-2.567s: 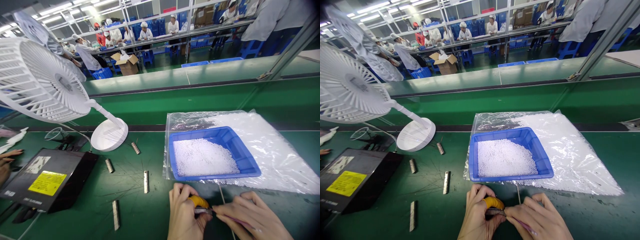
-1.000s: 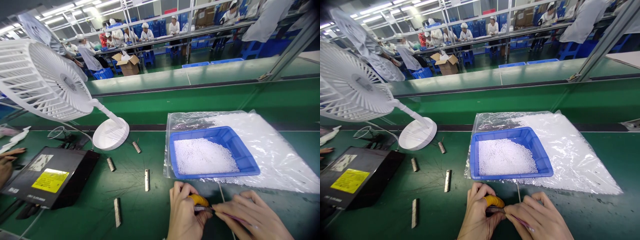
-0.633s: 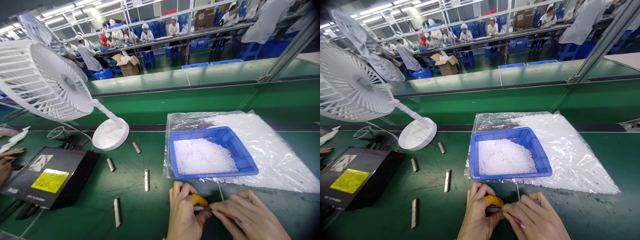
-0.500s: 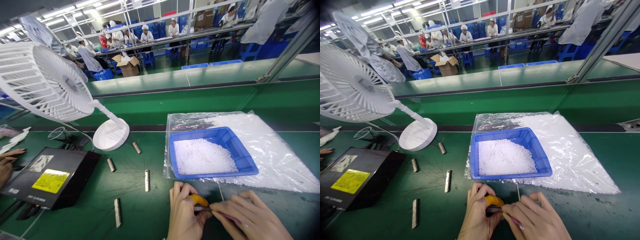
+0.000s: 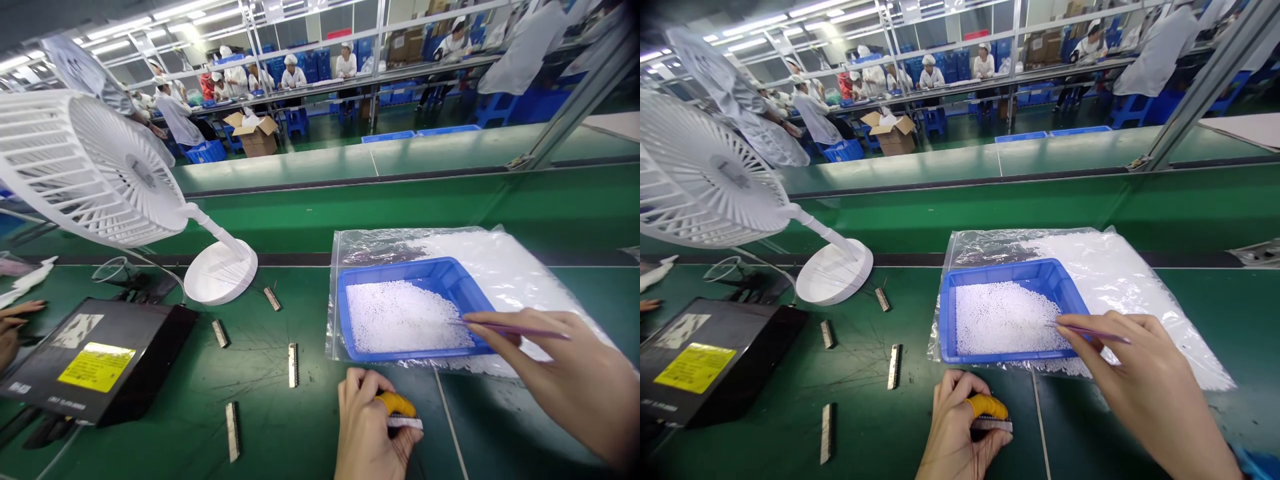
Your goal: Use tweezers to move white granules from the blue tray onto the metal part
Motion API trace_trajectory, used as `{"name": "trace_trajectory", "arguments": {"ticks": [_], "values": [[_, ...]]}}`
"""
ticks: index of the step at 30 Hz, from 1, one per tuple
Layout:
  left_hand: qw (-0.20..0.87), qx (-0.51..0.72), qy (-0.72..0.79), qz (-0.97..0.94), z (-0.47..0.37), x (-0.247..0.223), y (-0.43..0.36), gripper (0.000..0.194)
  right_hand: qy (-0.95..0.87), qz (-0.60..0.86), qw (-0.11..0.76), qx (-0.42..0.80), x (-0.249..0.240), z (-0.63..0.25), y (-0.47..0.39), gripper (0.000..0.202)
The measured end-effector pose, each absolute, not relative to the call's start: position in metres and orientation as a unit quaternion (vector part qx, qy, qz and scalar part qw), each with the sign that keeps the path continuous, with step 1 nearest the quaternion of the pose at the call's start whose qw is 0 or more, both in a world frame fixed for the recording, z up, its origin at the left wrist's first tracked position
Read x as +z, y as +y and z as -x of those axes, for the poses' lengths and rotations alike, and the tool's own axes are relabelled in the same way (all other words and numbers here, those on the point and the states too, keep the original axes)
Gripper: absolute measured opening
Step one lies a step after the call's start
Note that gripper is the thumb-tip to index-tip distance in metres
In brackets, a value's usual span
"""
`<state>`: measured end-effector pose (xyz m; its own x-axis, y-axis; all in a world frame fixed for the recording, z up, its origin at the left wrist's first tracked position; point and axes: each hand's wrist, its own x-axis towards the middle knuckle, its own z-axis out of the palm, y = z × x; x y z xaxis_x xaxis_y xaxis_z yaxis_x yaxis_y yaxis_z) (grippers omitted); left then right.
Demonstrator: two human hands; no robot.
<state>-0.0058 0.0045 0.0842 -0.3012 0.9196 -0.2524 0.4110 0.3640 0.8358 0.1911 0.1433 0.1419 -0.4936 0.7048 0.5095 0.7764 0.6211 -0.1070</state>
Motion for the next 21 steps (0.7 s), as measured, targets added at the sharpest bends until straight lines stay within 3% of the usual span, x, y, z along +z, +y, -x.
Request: {"name": "trace_trajectory", "arguments": {"ticks": [6, 21], "values": [[0.373, 0.329, 0.741, -0.451, 0.004, 0.091, 0.004, 0.017, -0.902, 0.334, 0.234, -0.140, 0.142, -0.176, 0.159, 0.046], [0.324, 0.340, 0.733, -0.491, 0.003, 0.087, 0.001, 0.015, -0.916, 0.296, 0.231, -0.141, 0.144, -0.165, 0.165, 0.047]]}}
